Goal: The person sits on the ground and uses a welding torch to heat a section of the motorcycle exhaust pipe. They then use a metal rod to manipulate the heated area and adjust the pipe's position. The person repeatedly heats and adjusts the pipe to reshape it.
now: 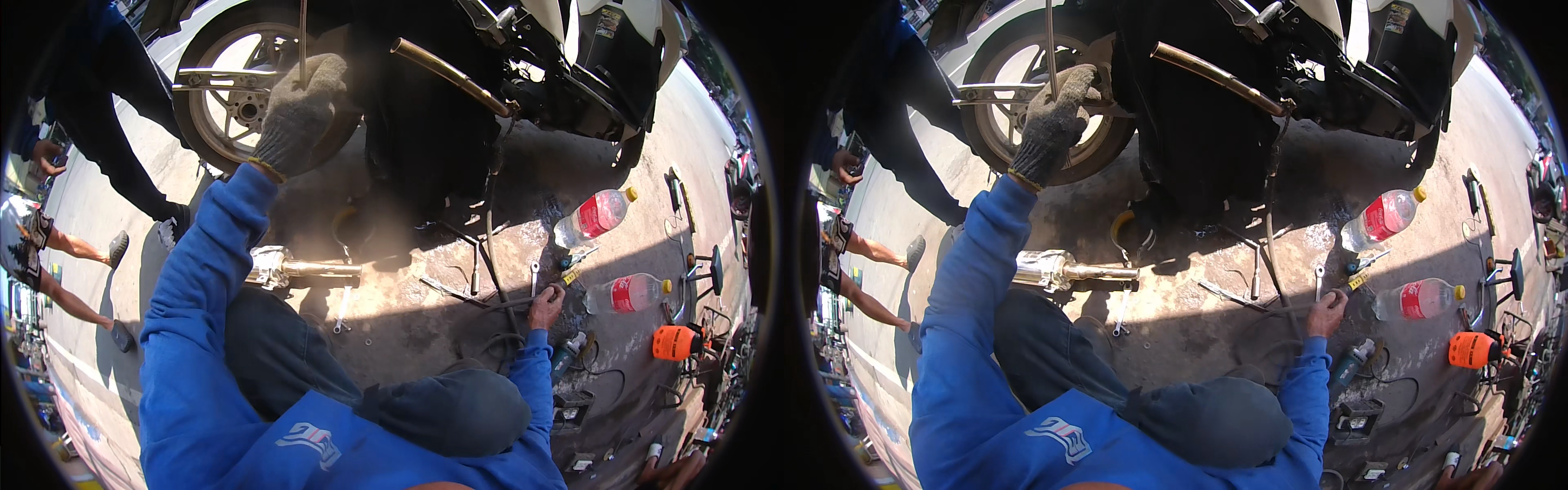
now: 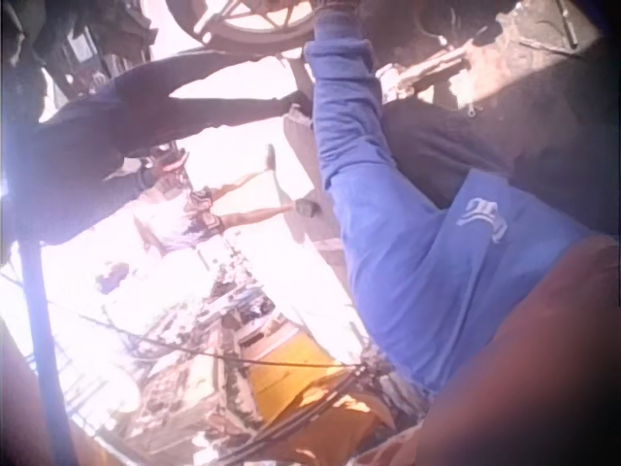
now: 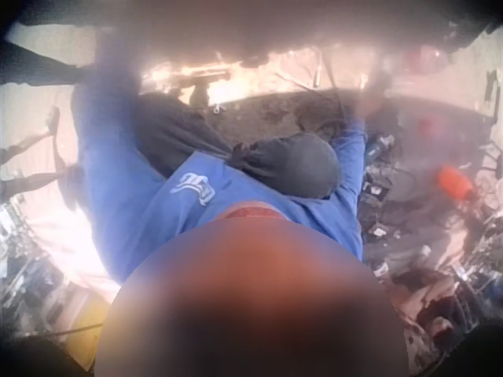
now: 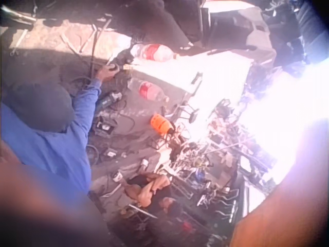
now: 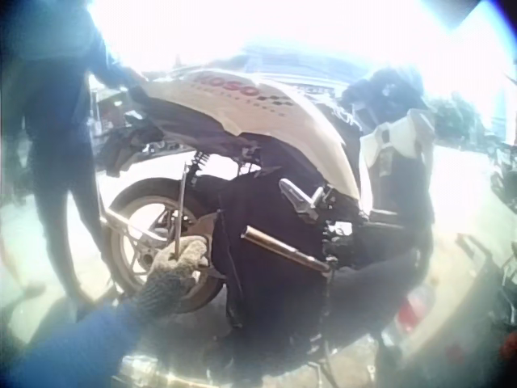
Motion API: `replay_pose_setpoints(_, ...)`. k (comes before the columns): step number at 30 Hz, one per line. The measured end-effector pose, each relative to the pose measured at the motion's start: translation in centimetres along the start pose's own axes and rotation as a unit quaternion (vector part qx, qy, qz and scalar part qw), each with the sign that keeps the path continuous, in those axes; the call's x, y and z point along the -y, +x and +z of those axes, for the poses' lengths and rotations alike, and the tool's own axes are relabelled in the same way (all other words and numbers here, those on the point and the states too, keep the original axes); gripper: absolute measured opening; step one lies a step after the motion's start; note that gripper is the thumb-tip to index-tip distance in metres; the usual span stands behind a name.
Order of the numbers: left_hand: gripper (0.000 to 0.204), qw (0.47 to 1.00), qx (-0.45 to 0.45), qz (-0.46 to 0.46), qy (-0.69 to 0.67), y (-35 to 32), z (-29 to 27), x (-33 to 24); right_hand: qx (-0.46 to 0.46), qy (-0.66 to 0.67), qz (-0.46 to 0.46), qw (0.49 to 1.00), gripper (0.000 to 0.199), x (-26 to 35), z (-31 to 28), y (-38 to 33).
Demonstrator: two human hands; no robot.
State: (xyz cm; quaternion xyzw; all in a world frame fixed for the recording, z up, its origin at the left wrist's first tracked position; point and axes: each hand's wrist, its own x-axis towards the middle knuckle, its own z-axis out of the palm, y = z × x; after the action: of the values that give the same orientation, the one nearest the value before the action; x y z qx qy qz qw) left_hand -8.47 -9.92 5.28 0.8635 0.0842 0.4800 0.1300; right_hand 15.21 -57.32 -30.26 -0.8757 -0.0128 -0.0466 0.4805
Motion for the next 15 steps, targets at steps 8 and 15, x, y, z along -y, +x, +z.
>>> replay_pose_setpoints(8,0.059,0.96,0.07,-0.268,0.043,6.6,6.0,-0.9,0.031,0.315,-0.038,0.948,0.049,7.4,-7.5,-14.3)
replay_pose_setpoints(15,0.049,0.964,0.086,-0.251,0.004,7.8,7.2,-1.8,0.165,0.439,0.184,0.864,0.066,11.9,-10.1,-15.4)
